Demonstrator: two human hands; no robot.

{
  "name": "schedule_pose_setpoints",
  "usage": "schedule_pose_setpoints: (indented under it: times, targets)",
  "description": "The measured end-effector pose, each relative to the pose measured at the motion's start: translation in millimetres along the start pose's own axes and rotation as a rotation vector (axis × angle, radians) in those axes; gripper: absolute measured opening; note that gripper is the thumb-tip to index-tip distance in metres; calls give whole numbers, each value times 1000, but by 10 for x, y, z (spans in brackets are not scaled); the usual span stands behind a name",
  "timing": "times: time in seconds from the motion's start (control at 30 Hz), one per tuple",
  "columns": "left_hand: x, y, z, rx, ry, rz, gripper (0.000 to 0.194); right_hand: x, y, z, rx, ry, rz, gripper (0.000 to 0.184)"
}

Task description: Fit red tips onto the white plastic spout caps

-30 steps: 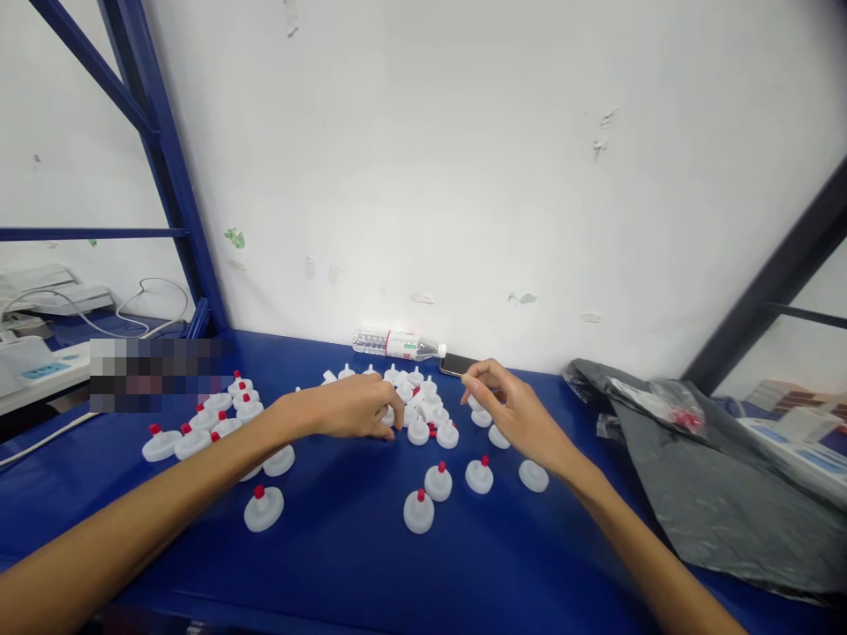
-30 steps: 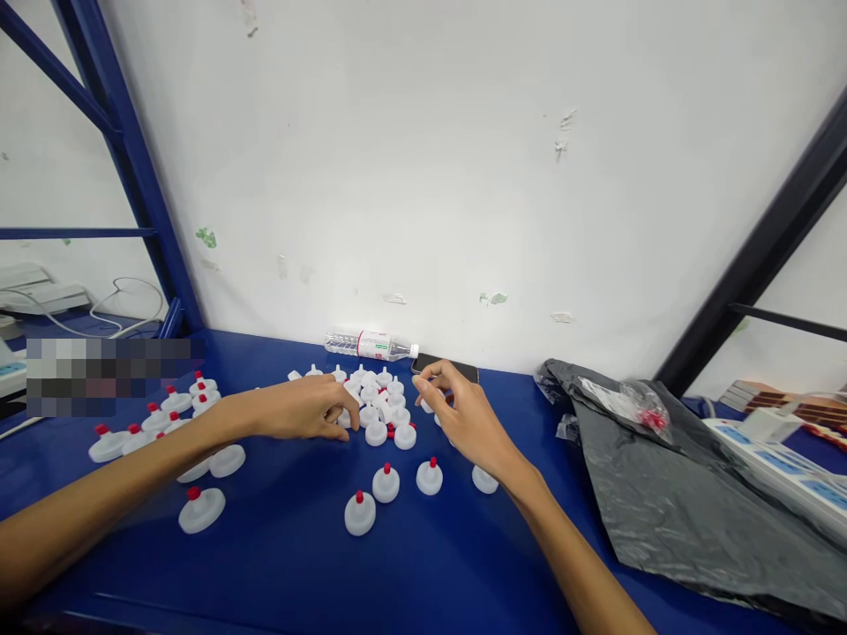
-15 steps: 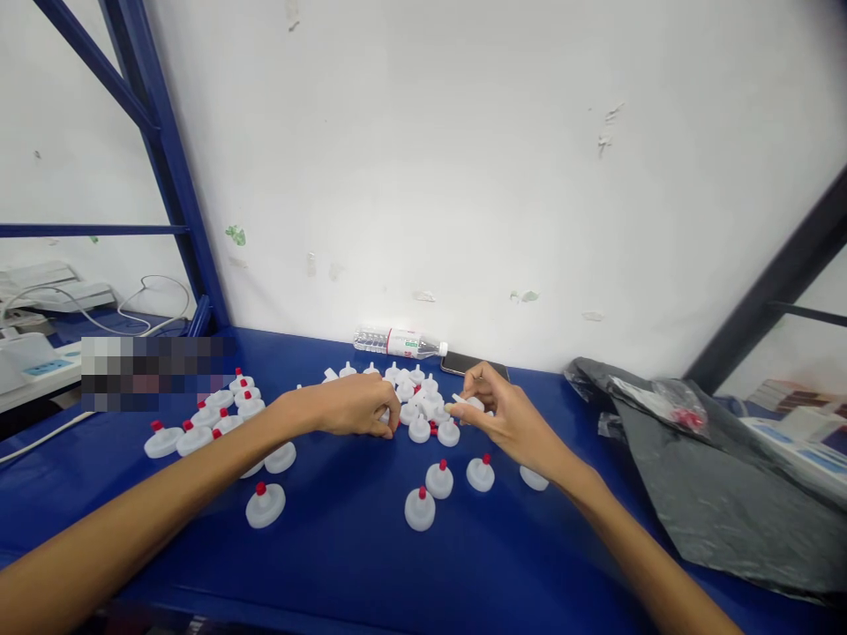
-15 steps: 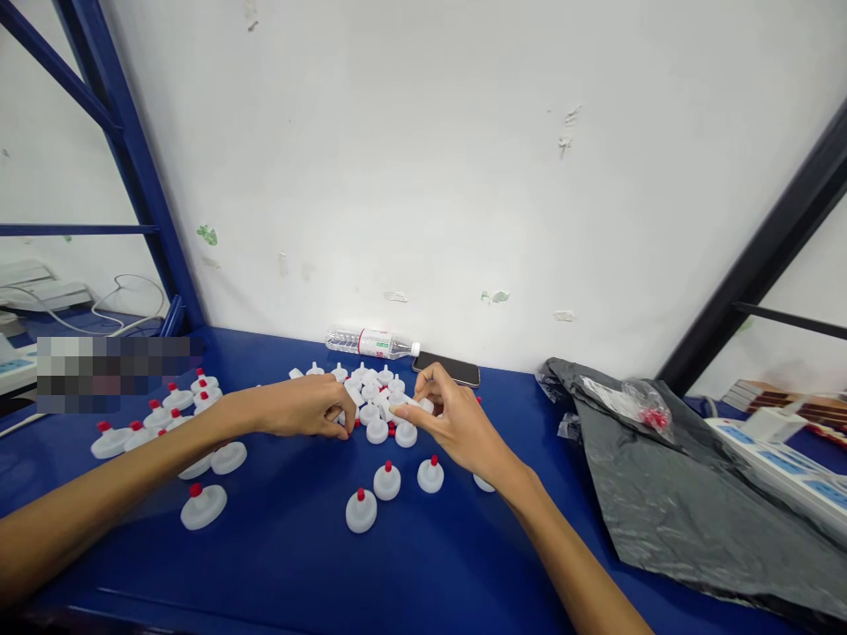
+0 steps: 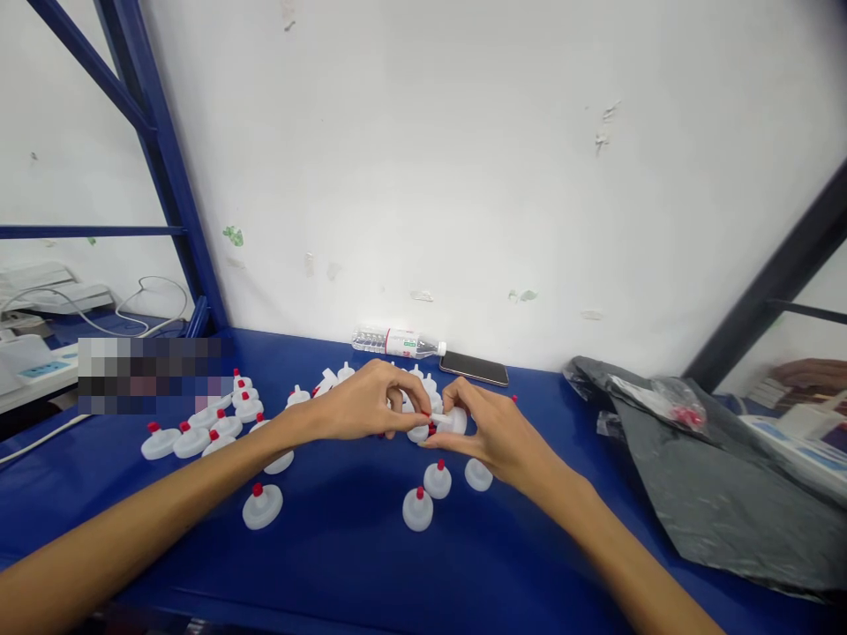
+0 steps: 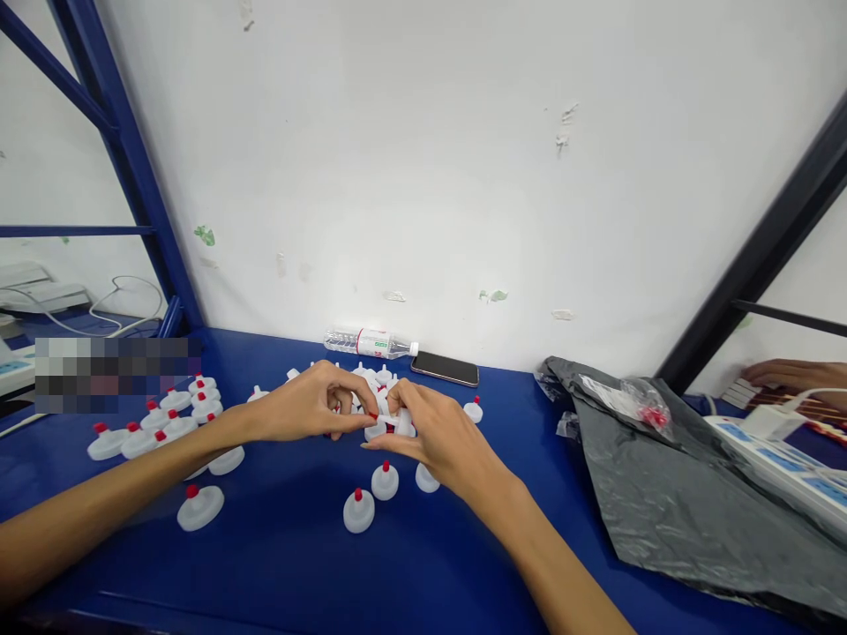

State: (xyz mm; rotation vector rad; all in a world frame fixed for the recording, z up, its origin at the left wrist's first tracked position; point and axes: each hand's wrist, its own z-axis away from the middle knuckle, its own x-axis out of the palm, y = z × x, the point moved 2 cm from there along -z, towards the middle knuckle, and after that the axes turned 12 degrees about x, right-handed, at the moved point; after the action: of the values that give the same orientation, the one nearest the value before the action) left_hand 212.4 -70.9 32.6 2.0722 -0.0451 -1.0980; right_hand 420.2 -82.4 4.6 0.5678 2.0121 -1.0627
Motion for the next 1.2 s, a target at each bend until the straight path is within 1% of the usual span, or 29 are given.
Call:
schedule_pose_setpoints:
  times: [0.13, 0.27, 0.33, 0.53, 0.67, 0.77, 0.87, 0.9, 0.97, 1.03, 1.13, 1.2]
  targets:
    - [-7, 0, -2, -17, 25, 66, 22, 11, 7, 1, 1, 7, 8, 39]
    - [-3, 1, -9, 95, 48, 13, 19, 22, 1, 3, -16, 3, 0, 39]
    - [10, -9, -11, 126, 57, 4, 18, 26, -6, 5, -22, 11, -20, 39]
    - [56, -51, 2, 72, 48, 76, 22, 62, -6, 2, -5, 49, -59, 42]
    - [60, -14, 6, 109, 99, -4, 20, 41, -39, 4, 29, 8, -78, 40]
    - [35, 17, 3, 120, 144, -57, 15, -30, -66, 13, 64, -22, -130, 32]
    - [-21, 33, -5, 105, 190, -85, 13, -100, -54, 23, 80, 22, -163, 26]
    - [-42, 35, -7, 97, 209, -95, 13, -111, -41, 25, 77, 36, -165, 26]
    - [-77, 30, -9, 73, 236, -98, 15, -109, -13, 23, 59, 44, -168, 34]
    - [-92, 18, -11, 48, 231, -63, 17, -89, 10, 16, 35, 39, -173, 41]
    - [-91, -9, -15, 9, 196, 28, 21, -56, 13, 10, 18, 31, -160, 41]
    - [-86, -26, -19, -18, 181, 81, 23, -44, -8, 17, 0, 18, -112, 45]
